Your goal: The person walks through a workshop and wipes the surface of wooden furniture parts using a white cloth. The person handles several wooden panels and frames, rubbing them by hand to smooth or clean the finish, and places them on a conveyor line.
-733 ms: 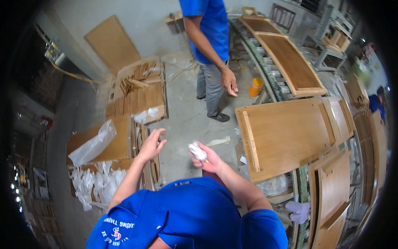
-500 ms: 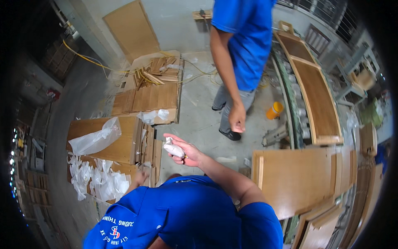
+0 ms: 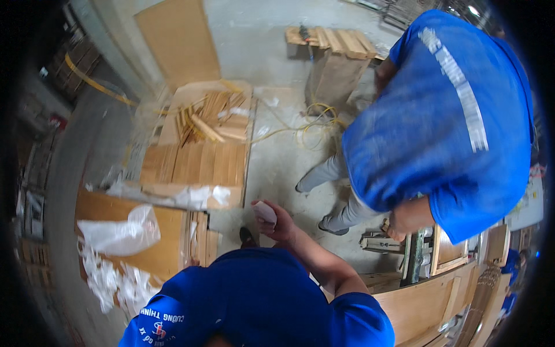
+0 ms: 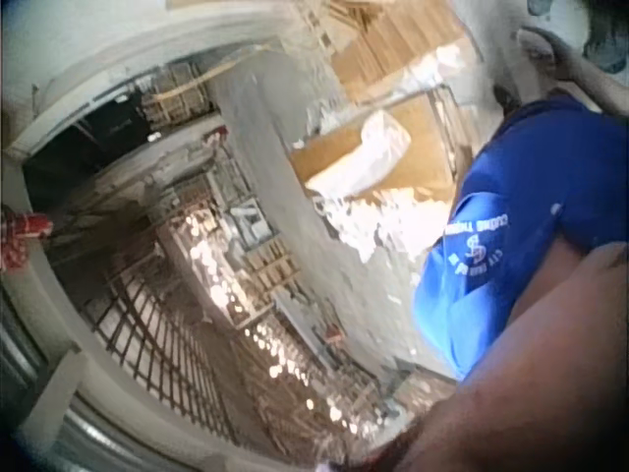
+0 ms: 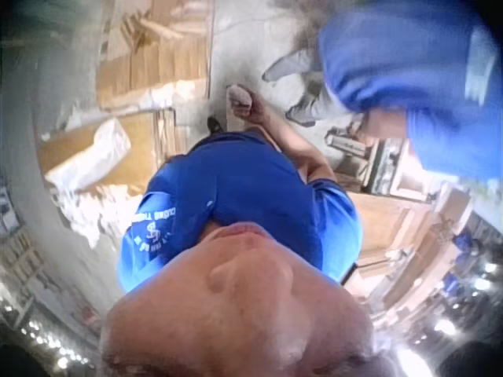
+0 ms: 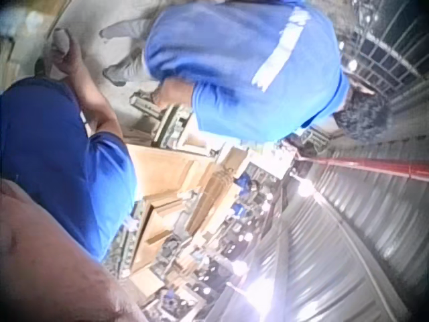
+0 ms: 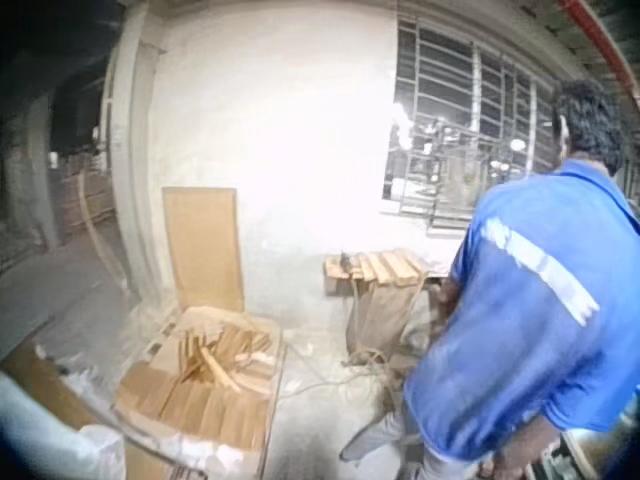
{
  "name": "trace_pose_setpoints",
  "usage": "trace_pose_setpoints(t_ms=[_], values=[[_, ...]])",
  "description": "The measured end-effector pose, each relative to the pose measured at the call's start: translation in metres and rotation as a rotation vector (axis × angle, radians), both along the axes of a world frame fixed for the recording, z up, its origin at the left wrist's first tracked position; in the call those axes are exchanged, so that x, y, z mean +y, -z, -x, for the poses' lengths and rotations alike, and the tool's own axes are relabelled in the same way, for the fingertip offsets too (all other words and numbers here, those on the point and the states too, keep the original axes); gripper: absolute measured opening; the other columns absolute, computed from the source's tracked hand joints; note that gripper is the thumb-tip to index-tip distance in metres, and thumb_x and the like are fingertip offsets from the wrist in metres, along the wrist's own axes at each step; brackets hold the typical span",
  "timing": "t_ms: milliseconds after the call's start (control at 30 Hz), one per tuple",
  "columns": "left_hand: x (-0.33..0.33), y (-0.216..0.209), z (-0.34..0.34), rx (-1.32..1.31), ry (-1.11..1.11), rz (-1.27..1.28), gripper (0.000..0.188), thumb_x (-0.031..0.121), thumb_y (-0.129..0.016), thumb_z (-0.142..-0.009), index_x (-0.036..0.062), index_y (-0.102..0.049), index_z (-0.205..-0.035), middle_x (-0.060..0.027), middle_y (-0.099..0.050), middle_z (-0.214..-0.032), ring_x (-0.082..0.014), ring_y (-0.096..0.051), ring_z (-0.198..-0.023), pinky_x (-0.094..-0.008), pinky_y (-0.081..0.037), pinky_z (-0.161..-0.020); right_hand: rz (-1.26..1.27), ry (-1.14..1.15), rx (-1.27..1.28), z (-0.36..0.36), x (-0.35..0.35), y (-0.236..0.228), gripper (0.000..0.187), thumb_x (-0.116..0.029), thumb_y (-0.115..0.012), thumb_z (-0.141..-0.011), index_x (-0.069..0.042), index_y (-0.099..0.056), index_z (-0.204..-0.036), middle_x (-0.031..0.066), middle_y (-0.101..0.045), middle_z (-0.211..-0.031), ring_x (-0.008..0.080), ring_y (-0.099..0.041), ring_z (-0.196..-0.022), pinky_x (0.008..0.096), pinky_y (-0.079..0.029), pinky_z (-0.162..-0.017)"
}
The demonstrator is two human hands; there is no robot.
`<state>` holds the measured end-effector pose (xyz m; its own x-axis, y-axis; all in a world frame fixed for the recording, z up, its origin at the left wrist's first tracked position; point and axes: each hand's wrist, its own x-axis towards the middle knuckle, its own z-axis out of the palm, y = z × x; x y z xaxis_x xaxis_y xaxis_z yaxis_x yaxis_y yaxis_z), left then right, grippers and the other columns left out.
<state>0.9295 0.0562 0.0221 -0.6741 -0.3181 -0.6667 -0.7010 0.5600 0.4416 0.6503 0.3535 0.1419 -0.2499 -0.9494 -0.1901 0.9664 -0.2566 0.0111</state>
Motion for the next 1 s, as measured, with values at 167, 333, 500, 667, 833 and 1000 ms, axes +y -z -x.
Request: trace_pose_setpoints(t_ms=[167,333,500,667,833,1000], values=[[0.017,-0.103,0.285,0.758,0.216,-0.330,0.024,0.016,-0.055,-0.088,0.0001,-0.058,-0.104,-0.0086,-0.058,-0.089,-0.0160,-0.054,-0.081,-0.0270,-0.042,-0.073,-0.215,0.200,0.027,0.077,-0.022,-0.026,0.036,-0.037,-0.035,-0.095,-0.011,-0.049,-0.116,0.0081,-0.055,-0.069,0.0117,-0.038,-0.039,0.0227,-0.029,-0.036],[0.082,-0.164,0.464,0.852,0.717,-0.622,0.031,0.014,-0.061,-0.082,0.0042,-0.058,-0.111,-0.0104,-0.058,-0.101,-0.0206,-0.056,-0.087,-0.0290,-0.046,-0.076,-0.243,0.295,0.126,0.158,-0.011,-0.010,0.034,-0.038,-0.036,-0.095,-0.010,-0.056,-0.101,0.0053,-0.054,-0.067,0.0098,-0.039,-0.040,0.0194,-0.027,-0.033],[0.112,-0.181,0.571,0.793,0.826,-0.684,0.035,0.017,-0.065,-0.079,0.0058,-0.060,-0.111,-0.0106,-0.059,-0.098,-0.0212,-0.056,-0.089,-0.0317,-0.045,-0.078,-0.197,0.340,0.170,0.258,0.017,-0.014,0.039,-0.042,-0.034,-0.094,-0.010,-0.055,-0.097,0.0051,-0.054,-0.070,0.0091,-0.042,-0.045,0.0188,-0.028,-0.036],[0.142,-0.192,0.670,0.966,0.814,-0.561,0.019,0.010,-0.068,-0.076,0.0059,-0.067,-0.095,-0.0091,-0.062,-0.084,-0.0194,-0.059,-0.074,-0.0281,-0.047,-0.066,-0.300,0.351,0.226,0.364,0.031,-0.019,0.036,-0.038,-0.032,-0.096,-0.010,-0.053,-0.102,0.0030,-0.054,-0.071,0.0092,-0.043,-0.046,0.0200,-0.030,-0.038],[0.135,-0.191,0.762,0.959,0.768,-0.507,0.011,0.008,-0.069,-0.075,0.0059,-0.067,-0.085,-0.0060,-0.060,-0.073,-0.0166,-0.056,-0.067,-0.0278,-0.044,-0.060,-0.102,0.381,0.229,0.453,0.023,-0.011,0.030,-0.035,-0.035,-0.095,-0.013,-0.052,-0.106,0.0009,-0.049,-0.070,0.0088,-0.037,-0.044,0.0206,-0.029,-0.037],[0.111,-0.195,0.857,1.087,0.892,-0.318,0.011,0.013,-0.070,-0.071,0.0071,-0.063,-0.075,-0.0064,-0.059,-0.073,-0.0237,-0.054,-0.067,-0.0338,-0.041,-0.064,-0.234,0.421,0.143,0.540,-0.003,-0.020,0.028,-0.035,-0.039,-0.094,-0.013,-0.053,-0.105,0.0022,-0.050,-0.068,0.0080,-0.036,-0.043,0.0186,-0.025,-0.036]])
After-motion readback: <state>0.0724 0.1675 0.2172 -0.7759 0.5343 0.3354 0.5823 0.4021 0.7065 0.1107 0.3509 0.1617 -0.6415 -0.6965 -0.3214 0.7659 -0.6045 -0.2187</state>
